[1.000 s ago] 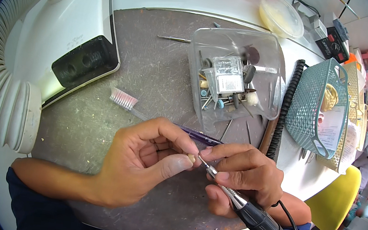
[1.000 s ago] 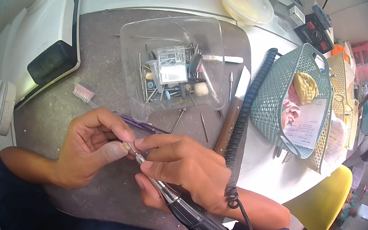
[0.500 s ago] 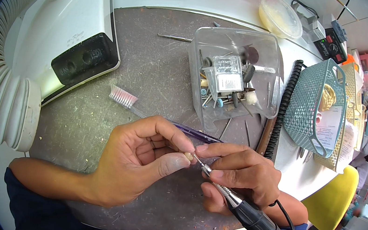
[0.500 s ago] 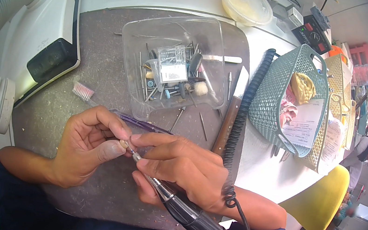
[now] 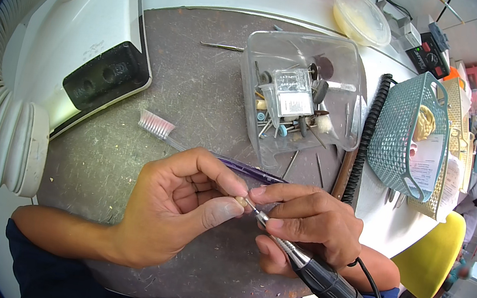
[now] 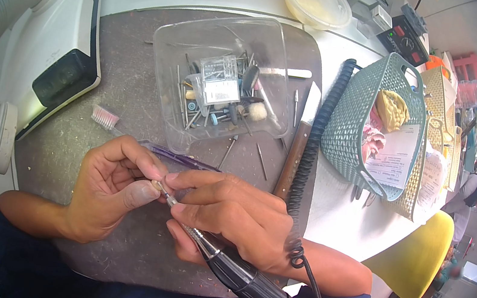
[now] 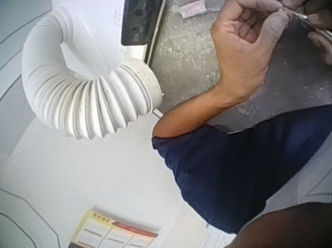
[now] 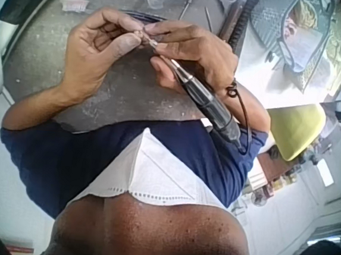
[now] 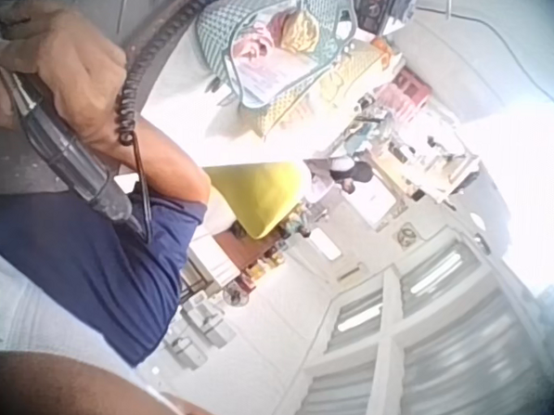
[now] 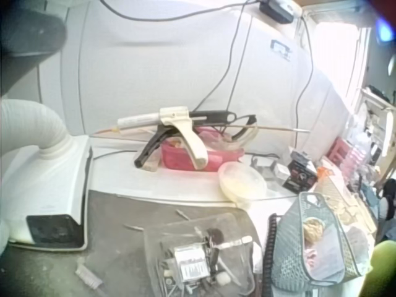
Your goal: The person uses a rotary handpiece to grind and shape a small, tooth-colored object held in their left hand. They periodically stop to brush the object with a toothbrush to remove debris and inspect the surface. The person repeats this cycle of grinding and brushing throughout the clip.
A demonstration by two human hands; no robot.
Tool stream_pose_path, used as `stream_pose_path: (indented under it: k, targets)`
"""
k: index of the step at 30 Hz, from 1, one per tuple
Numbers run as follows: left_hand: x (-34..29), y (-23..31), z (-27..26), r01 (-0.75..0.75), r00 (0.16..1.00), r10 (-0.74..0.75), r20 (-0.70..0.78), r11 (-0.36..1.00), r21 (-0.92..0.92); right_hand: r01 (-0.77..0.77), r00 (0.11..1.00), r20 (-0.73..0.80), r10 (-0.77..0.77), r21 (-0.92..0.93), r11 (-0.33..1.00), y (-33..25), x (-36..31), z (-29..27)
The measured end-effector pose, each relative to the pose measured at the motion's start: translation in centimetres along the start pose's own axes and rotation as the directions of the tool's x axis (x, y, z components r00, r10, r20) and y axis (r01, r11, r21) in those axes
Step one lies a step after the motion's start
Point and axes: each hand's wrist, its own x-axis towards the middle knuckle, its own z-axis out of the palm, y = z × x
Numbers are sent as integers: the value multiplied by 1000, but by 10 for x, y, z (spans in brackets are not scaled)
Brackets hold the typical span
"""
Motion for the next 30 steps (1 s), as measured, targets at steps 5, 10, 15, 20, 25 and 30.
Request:
stream_pose_path:
  k: [5,10,15,20,25,30]
  targets:
    - [0,-1,0,-7,1000,7,4,1000,1,15,1000,4,-14,-7,1000,0,0,0]
    - [0,0,0,-6,1000,6,4,1000,-5,-9,1000,8,9,0,1000,0,-1,0]
    - [0,-1,-1,-7,1000,7,14,1000,-5,-8,1000,2,8,-16,1000,0,-1,0]
    - [0,-4,-3,-55,997,57,46,998,-27,15,1000,5,-15,-14,1000,0,1,0]
    - [1,-1,-2,-7,999,6,31,1000,13,26,1000,16,-26,-12,1000,1,1,-2]
    - [1,-2,-2,-37,999,37,40,999,-10,-24,998,-53,25,17,1000,-1,0,2]
